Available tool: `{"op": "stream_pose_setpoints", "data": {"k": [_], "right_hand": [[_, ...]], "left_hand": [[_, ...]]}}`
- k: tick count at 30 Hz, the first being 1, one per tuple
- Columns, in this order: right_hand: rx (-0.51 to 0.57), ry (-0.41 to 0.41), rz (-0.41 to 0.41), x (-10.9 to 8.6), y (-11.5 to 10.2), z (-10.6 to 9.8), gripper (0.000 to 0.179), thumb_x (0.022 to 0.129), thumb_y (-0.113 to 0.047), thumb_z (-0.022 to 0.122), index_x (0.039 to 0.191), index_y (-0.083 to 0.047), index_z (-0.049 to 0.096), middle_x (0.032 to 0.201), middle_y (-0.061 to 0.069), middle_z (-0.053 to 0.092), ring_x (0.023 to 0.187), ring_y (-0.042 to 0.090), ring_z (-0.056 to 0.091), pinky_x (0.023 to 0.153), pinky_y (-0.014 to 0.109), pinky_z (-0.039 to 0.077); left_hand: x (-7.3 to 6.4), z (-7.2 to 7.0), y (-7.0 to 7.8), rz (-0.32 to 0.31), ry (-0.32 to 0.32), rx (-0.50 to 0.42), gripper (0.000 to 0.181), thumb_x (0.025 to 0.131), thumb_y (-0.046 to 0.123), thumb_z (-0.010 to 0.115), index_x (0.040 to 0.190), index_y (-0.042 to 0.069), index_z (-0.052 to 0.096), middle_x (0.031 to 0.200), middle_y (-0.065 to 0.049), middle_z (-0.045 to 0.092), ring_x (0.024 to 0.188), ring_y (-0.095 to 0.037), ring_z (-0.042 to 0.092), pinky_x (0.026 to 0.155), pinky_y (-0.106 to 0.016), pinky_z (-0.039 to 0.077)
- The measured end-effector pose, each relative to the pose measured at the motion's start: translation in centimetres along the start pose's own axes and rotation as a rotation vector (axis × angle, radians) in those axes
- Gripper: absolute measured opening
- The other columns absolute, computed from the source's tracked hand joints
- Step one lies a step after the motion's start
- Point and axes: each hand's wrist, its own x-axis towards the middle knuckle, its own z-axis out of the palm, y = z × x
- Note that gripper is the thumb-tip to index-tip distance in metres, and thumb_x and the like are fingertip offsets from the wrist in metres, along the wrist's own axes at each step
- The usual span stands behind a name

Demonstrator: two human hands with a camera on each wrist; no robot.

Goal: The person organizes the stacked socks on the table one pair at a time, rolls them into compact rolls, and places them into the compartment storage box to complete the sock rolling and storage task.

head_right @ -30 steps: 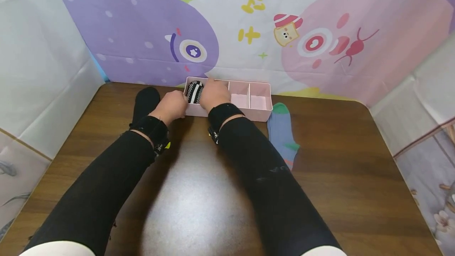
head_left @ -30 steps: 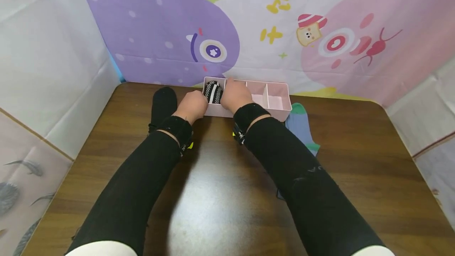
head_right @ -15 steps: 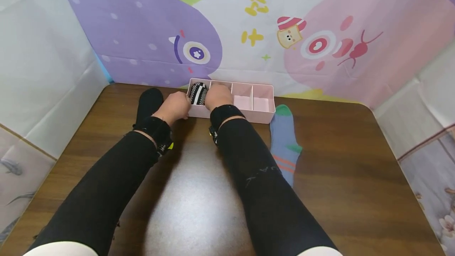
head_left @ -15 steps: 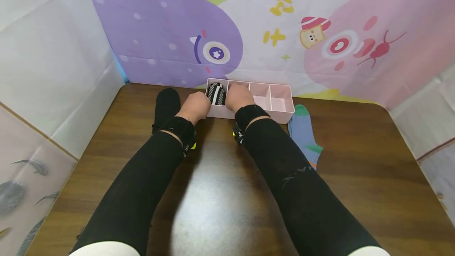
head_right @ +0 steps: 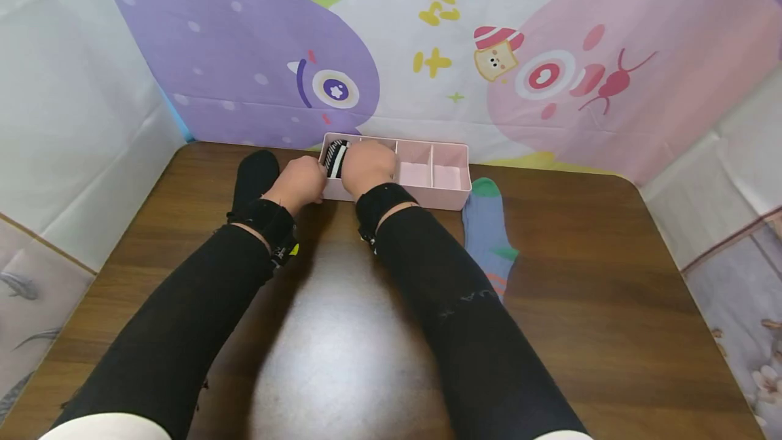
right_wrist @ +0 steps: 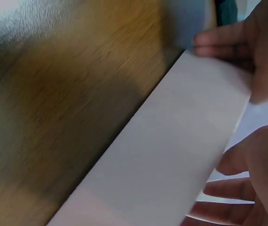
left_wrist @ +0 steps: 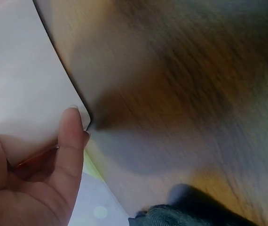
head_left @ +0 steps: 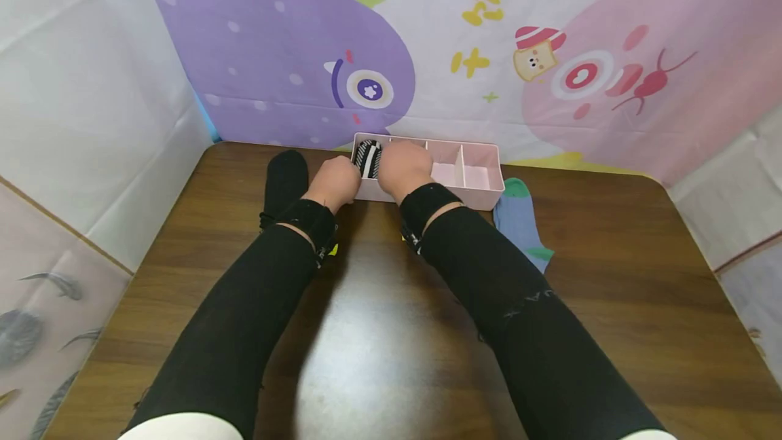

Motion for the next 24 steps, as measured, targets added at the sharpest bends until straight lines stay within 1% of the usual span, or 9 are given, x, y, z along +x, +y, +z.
{"op": "stream_pose_setpoints", "data": {"k": [5,8,10,13,16,17,20,22,24], "right_hand": [[-0.039,0.052,-0.095,-1.8,-1.6,-0.9,0.031,0.092,-0.033,0.056,0.113,-0.011,0.064,0.105,0.008,0.065,0.091,0.023,0.063,0.066,0.043,0.055],[-0.067,0.050,-0.130,-3.3,-2.8,-1.7,0.045,0.090,-0.039,0.061,0.124,-0.010,0.059,0.111,0.008,0.063,0.095,0.024,0.063,0.070,0.043,0.056],[-0.072,0.049,-0.144,-4.2,-3.3,-2.1,0.050,0.088,-0.041,0.063,0.127,-0.010,0.058,0.112,0.007,0.061,0.096,0.023,0.062,0.070,0.043,0.056],[-0.044,0.029,-0.194,-5.3,-4.2,-2.3,0.043,0.091,-0.036,0.058,0.125,-0.011,0.060,0.111,0.005,0.061,0.095,0.021,0.062,0.068,0.043,0.056],[-0.043,0.011,-0.297,-6.2,-5.1,-1.6,0.032,0.093,-0.034,0.054,0.115,-0.013,0.062,0.107,0.004,0.062,0.093,0.020,0.062,0.068,0.042,0.055],[-0.056,0.009,-0.348,-6.5,-5.4,-1.2,0.031,0.093,-0.033,0.053,0.115,-0.013,0.062,0.108,0.003,0.062,0.096,0.020,0.061,0.071,0.042,0.055],[-0.136,0.008,-0.530,-7.2,-6.5,0.6,0.039,0.095,-0.038,0.053,0.124,-0.013,0.058,0.120,0.005,0.057,0.110,0.022,0.055,0.087,0.040,0.051],[-0.168,-0.015,-0.627,-7.6,-7.2,1.8,0.052,0.095,-0.045,0.053,0.137,-0.013,0.051,0.136,0.007,0.049,0.126,0.024,0.046,0.101,0.038,0.043],[-0.188,-0.059,-0.690,-8.0,-7.8,2.8,0.068,0.095,-0.053,0.051,0.149,-0.014,0.040,0.151,0.008,0.037,0.139,0.024,0.032,0.112,0.038,0.032]], "left_hand": [[-0.4,-0.5,0.0,-0.033,0.009,-0.109,0.011,0.083,-0.001,0.061,0.075,0.003,0.069,0.092,-0.014,0.069,0.084,-0.029,0.064,0.077,-0.040,0.054],[-0.5,-0.8,-0.1,-0.048,-0.015,-0.152,0.006,0.081,0.001,0.065,0.084,0.000,0.070,0.094,-0.015,0.068,0.085,-0.029,0.061,0.080,-0.041,0.052],[-0.6,-1.4,-0.4,-0.067,-0.027,-0.180,0.013,0.082,0.005,0.066,0.091,-0.003,0.070,0.097,-0.016,0.067,0.086,-0.029,0.059,0.083,-0.043,0.051],[-1.3,-2.6,-1.6,-0.162,-0.037,-0.256,0.024,0.093,0.018,0.054,0.088,-0.002,0.066,0.094,-0.016,0.060,0.083,-0.030,0.054,0.078,-0.043,0.048],[-2.1,-3.8,-3.5,-0.196,-0.027,-0.228,0.032,0.097,0.021,0.044,0.077,0.002,0.061,0.089,-0.015,0.057,0.082,-0.031,0.054,0.076,-0.044,0.046],[-2.4,-4.1,-4.3,-0.192,-0.031,-0.202,0.030,0.096,0.020,0.045,0.075,0.004,0.059,0.088,-0.014,0.057,0.082,-0.031,0.055,0.076,-0.044,0.046],[-3.0,-4.6,-6.6,-0.119,-0.071,-0.101,0.018,0.091,0.008,0.046,0.076,0.003,0.055,0.084,-0.015,0.057,0.080,-0.031,0.053,0.074,-0.045,0.044],[-3.3,-4.4,-8.0,-0.071,-0.123,-0.061,0.016,0.090,0.005,0.048,0.091,0.001,0.063,0.093,-0.019,0.062,0.089,-0.033,0.057,0.081,-0.045,0.046],[-3.6,-4.1,-9.0,-0.036,-0.177,-0.041,0.026,0.092,0.007,0.051,0.115,-0.004,0.061,0.111,-0.026,0.062,0.104,-0.039,0.057,0.092,-0.048,0.046]]}}
